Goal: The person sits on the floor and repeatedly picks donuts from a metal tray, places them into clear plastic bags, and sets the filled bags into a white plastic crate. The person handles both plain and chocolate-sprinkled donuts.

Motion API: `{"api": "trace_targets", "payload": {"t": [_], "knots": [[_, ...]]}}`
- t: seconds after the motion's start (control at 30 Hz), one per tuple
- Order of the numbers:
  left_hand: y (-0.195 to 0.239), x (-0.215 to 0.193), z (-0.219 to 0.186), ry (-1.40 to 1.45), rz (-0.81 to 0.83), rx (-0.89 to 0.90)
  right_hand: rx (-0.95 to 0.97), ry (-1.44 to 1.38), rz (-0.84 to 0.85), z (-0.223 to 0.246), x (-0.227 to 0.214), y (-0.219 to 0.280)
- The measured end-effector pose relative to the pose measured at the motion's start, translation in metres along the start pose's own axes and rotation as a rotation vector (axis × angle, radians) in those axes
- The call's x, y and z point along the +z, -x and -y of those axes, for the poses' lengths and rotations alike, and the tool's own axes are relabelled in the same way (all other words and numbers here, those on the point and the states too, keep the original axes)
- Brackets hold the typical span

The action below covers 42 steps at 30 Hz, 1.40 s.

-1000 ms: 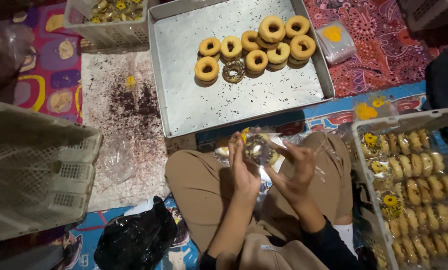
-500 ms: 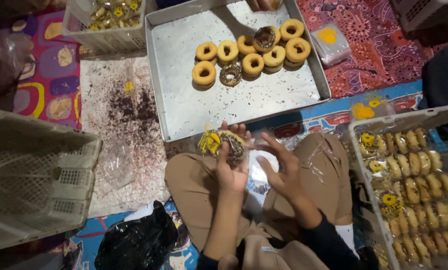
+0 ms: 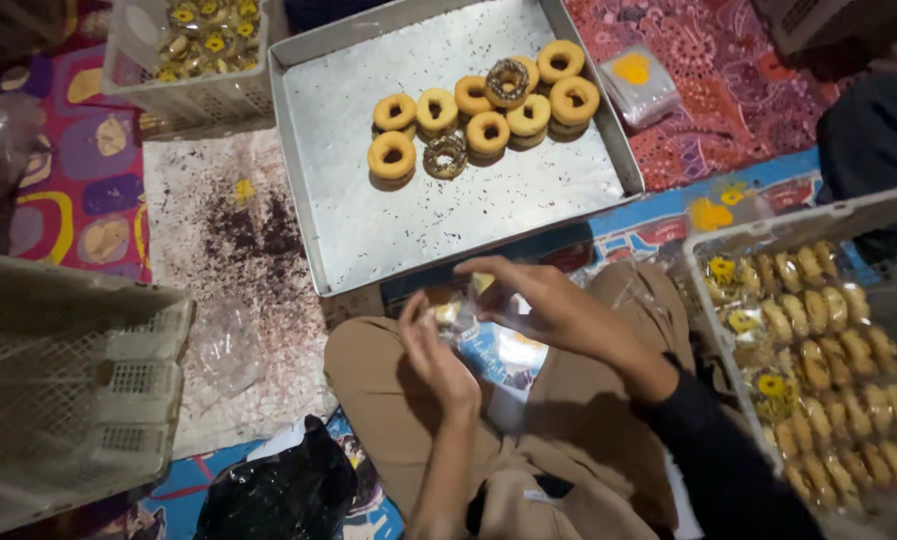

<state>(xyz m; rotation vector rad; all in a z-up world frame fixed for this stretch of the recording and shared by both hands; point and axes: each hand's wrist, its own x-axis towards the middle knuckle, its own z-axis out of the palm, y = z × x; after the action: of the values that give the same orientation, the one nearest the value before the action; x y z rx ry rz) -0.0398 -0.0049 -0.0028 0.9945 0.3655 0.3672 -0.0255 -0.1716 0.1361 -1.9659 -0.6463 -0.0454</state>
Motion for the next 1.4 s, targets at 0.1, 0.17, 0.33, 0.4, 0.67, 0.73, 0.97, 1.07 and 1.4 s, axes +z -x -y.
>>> {"api": "trace_targets", "payload": {"t": [0.1, 0.17, 0.33, 0.4, 0.67, 0.73, 0.97, 1.07, 1.4], "knots": [[-0.022, 0.027, -0.062, -0.532, 0.884, 0.687, 0.061, -0.002, 0.127, 0.017, -0.018, -0.001], [-0.023, 0.045, -0.094, -0.925, 0.944, 0.559, 0.147, 0.050, 0.101, 0.022, -0.027, 0.010], [-0.005, 0.050, -0.138, -0.788, 1.049, 0.783, -0.157, -0.284, -0.192, 0.009, -0.025, 0.034], [0.002, 0.047, -0.144, -0.813, 1.029, 1.020, -0.189, -0.239, -0.180, 0.004, -0.019, 0.033], [0.006, 0.033, -0.162, -0.811, 0.915, 0.783, -0.599, 0.551, -0.273, -0.051, 0.001, 0.043], [0.002, 0.021, -0.165, -0.844, 0.929, 0.817, -0.414, 0.689, -0.214, -0.095, -0.004, 0.057], [-0.045, -0.039, -0.146, -0.555, 0.504, 0.352, 0.588, 0.733, 0.346, -0.193, 0.000, 0.072], [-0.057, -0.048, -0.091, -0.932, 0.418, 0.008, 0.152, -0.197, 0.218, -0.189, 0.096, 0.047], [-0.044, -0.174, -0.011, -1.241, 0.228, 0.359, 0.707, -0.596, -0.163, -0.195, 0.250, 0.069]]}}
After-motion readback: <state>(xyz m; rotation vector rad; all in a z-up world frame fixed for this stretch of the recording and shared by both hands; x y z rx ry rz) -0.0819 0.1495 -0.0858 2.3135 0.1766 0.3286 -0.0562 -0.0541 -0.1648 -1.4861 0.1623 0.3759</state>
